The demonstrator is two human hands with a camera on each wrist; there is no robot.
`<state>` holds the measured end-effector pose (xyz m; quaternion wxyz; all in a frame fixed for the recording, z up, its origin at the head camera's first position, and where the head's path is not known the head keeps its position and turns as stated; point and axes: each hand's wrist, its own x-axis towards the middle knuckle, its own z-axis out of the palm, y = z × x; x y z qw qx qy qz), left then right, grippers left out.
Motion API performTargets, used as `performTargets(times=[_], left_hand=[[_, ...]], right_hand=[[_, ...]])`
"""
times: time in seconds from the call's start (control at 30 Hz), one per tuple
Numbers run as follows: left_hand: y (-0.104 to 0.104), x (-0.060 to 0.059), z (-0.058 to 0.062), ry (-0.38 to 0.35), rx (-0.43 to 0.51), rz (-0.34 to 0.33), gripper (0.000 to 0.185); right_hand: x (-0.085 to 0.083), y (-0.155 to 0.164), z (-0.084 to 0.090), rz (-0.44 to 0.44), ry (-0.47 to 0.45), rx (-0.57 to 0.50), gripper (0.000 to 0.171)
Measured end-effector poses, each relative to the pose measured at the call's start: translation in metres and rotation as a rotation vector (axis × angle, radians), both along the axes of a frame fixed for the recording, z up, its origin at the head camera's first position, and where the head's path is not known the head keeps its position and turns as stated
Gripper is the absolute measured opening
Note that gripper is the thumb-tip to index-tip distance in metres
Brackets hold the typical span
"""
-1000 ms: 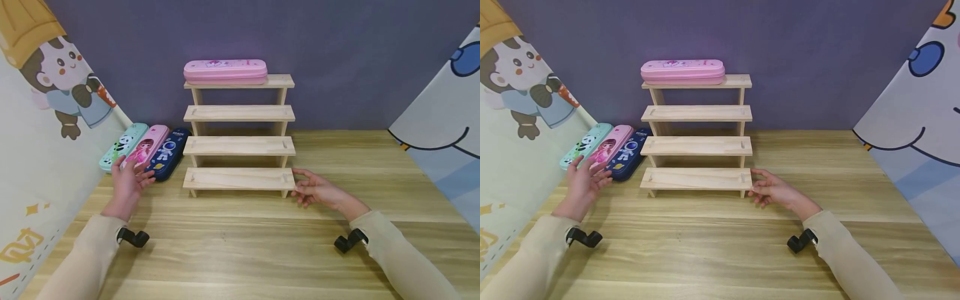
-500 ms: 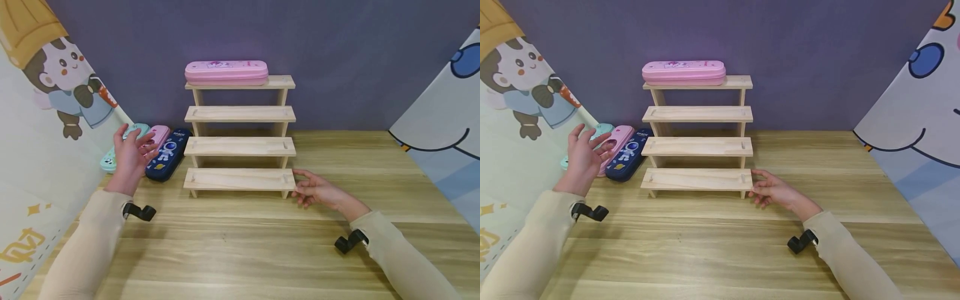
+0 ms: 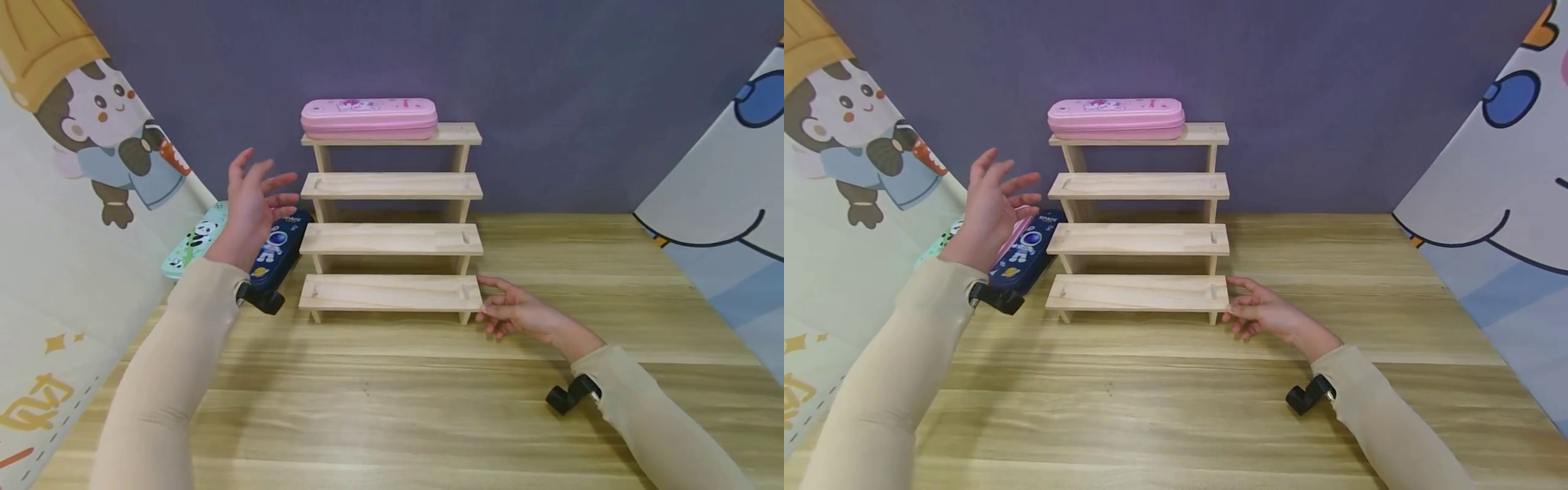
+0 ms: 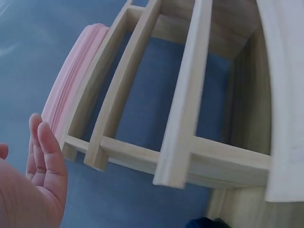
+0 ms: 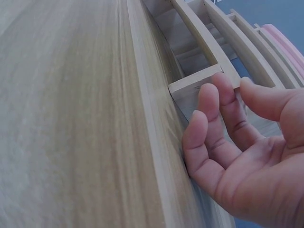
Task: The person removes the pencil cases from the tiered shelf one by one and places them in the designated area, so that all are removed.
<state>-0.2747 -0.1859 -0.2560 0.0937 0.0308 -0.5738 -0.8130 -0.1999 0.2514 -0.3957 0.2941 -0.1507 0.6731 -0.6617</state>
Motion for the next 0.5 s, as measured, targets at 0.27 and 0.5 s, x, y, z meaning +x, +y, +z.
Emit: performTargets(times=[0.27,0.5], left_hand=[[0.020,-0.026,0.022,-0.079,-0.045,-0.059,0.052],[0.031,-0.046,0.034,-0.162,-0.066,-0.105,0.051]], right_hand=[[-0.001,0.001,-0.001,0.014,-0.002,-0.016,0.078],[-0.002,0.001,-0.002,0.019,0.006,-0.022,0.077]])
